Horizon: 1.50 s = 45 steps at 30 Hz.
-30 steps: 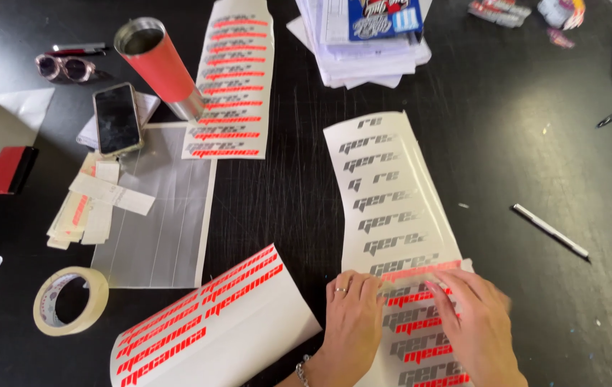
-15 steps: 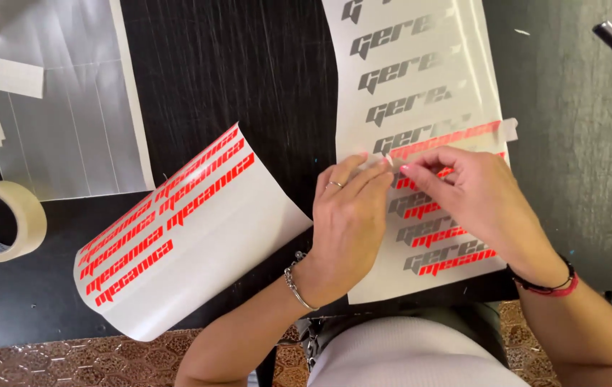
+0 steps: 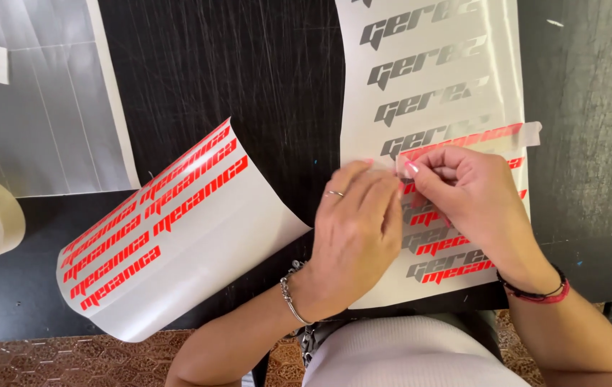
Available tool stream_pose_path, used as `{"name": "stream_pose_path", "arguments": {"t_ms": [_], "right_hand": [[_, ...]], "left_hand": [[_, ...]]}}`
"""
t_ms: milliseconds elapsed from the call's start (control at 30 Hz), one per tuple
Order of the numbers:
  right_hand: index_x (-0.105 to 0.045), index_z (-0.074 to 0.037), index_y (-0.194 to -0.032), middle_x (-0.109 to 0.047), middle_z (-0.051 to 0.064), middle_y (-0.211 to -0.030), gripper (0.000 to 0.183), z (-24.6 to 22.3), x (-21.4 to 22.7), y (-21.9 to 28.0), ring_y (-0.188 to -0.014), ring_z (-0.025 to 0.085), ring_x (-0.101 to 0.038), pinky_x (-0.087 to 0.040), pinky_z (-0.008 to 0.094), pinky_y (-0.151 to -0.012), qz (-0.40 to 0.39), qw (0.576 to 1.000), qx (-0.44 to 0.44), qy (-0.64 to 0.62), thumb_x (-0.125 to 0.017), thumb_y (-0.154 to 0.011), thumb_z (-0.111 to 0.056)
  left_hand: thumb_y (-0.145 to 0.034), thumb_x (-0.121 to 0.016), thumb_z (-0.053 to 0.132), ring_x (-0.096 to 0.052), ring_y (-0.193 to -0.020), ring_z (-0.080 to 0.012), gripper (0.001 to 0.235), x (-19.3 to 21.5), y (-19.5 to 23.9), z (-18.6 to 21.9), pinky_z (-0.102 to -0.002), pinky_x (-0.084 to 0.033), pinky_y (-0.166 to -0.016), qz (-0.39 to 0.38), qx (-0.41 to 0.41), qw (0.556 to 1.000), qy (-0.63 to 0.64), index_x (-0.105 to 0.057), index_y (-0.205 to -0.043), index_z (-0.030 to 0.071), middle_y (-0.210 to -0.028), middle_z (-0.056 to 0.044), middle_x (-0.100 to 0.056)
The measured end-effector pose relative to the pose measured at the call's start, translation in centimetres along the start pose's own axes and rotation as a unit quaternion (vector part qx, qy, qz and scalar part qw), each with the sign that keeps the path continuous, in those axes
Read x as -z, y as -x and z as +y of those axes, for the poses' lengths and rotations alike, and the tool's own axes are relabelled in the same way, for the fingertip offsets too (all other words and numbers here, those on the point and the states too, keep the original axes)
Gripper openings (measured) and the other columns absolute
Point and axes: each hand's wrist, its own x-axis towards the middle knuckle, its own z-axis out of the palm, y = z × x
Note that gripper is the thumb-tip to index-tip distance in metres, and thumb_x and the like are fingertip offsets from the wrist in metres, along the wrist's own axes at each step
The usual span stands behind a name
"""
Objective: Applying transfer tape to vinyl stickers and cutting them out using a craft knife on a work table.
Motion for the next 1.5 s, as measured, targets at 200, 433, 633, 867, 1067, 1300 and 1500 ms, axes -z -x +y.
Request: {"name": "stream_pose_path", "arguments": {"t_ms": [200, 433, 633, 867, 1067, 1300, 1500], "right_hand": [[-0.074, -0.007, -0.082, -0.053, -0.001, -0.054, 0.03, 0.1, 0.6, -0.2, -0.048, 0.01, -0.032, -0.029, 0.025, -0.045, -0.002, 1.0, -0.002, 0.006, -0.071, -0.103, -0.028], [-0.076, -0.006, -0.085, -0.056, 0.002, -0.056, 0.025, 0.1, 0.6, -0.6, -0.047, 0.012, -0.035, -0.028, 0.027, -0.044, -0.008, 0.999, -0.038, -0.004, -0.068, -0.103, -0.023], [-0.077, -0.006, -0.089, -0.058, 0.003, -0.055, 0.025, 0.1, 0.6, -0.5, -0.046, 0.012, -0.036, -0.029, 0.026, -0.043, -0.012, 1.0, -0.024, -0.001, -0.067, -0.104, -0.022], [-0.077, -0.008, -0.085, -0.055, 0.002, -0.055, 0.024, 0.3, 0.6, -0.8, -0.048, 0.011, -0.033, -0.027, 0.028, -0.044, -0.014, 1.0, -0.014, 0.011, -0.067, -0.103, -0.022], [-0.072, -0.007, -0.082, -0.053, 0.003, -0.051, 0.023, 0.5, 0.8, -0.9, -0.045, 0.013, -0.039, -0.032, 0.028, -0.044, -0.019, 1.0, -0.008, 0.023, -0.062, -0.1, -0.017], [-0.068, -0.006, -0.078, -0.052, 0.005, -0.049, 0.026, 0.7, 0.8, -0.8, -0.045, 0.012, -0.038, -0.032, 0.028, -0.044, -0.026, 1.0, 0.004, 0.009, -0.063, -0.101, -0.018], [-0.07, -0.005, -0.08, -0.057, 0.004, -0.055, 0.026, 0.4, 0.8, -0.5, -0.045, 0.012, -0.043, -0.034, 0.027, -0.044, -0.021, 1.0, 0.003, -0.007, -0.067, -0.101, -0.02]], "left_hand": [[-0.1, -0.064, -0.005, -0.054, -0.095, -0.0312, 0.01, 0.6, -0.6, -0.4, -0.041, -0.049, -0.086, -0.002, -0.018, 0.993, -0.119, -0.06, -0.108, -0.001, -0.098, -0.013, -0.055], [-0.076, -0.091, 0.066, -0.052, -0.105, -0.0277, 0.083, -0.4, -0.2, -2.0, -0.042, -0.049, -0.087, -0.092, -0.081, 0.967, -0.224, -0.064, -0.127, 0.007, -0.11, -0.008, -0.053], [-0.086, -0.071, 0.082, -0.051, -0.114, -0.0243, 0.091, 0.0, -0.4, -1.9, -0.04, -0.049, -0.094, -0.119, -0.155, 0.913, -0.359, -0.067, -0.132, 0.004, -0.115, -0.009, -0.058], [-0.084, -0.068, 0.086, -0.049, -0.119, -0.0258, 0.094, 0.2, -0.4, -2.2, -0.045, -0.049, -0.096, -0.135, -0.166, 0.895, -0.391, -0.069, -0.136, 0.008, -0.119, -0.007, -0.059], [-0.08, -0.074, 0.084, -0.047, -0.122, -0.022, 0.093, 0.6, -0.6, -2.0, -0.041, -0.046, -0.099, -0.153, -0.149, 0.893, -0.397, -0.066, -0.144, 0.017, -0.117, -0.003, -0.058], [-0.081, -0.075, 0.081, -0.047, -0.123, -0.0219, 0.087, 0.6, -0.6, -2.2, -0.041, -0.045, -0.1, -0.147, -0.146, 0.9, -0.383, -0.067, -0.141, 0.017, -0.117, -0.004, -0.06], [-0.079, -0.079, 0.078, -0.049, -0.123, -0.024, 0.088, 0.8, -0.7, -2.7, -0.042, -0.045, -0.1, -0.139, -0.148, 0.921, -0.333, -0.069, -0.133, 0.007, -0.116, -0.005, -0.062]]}}
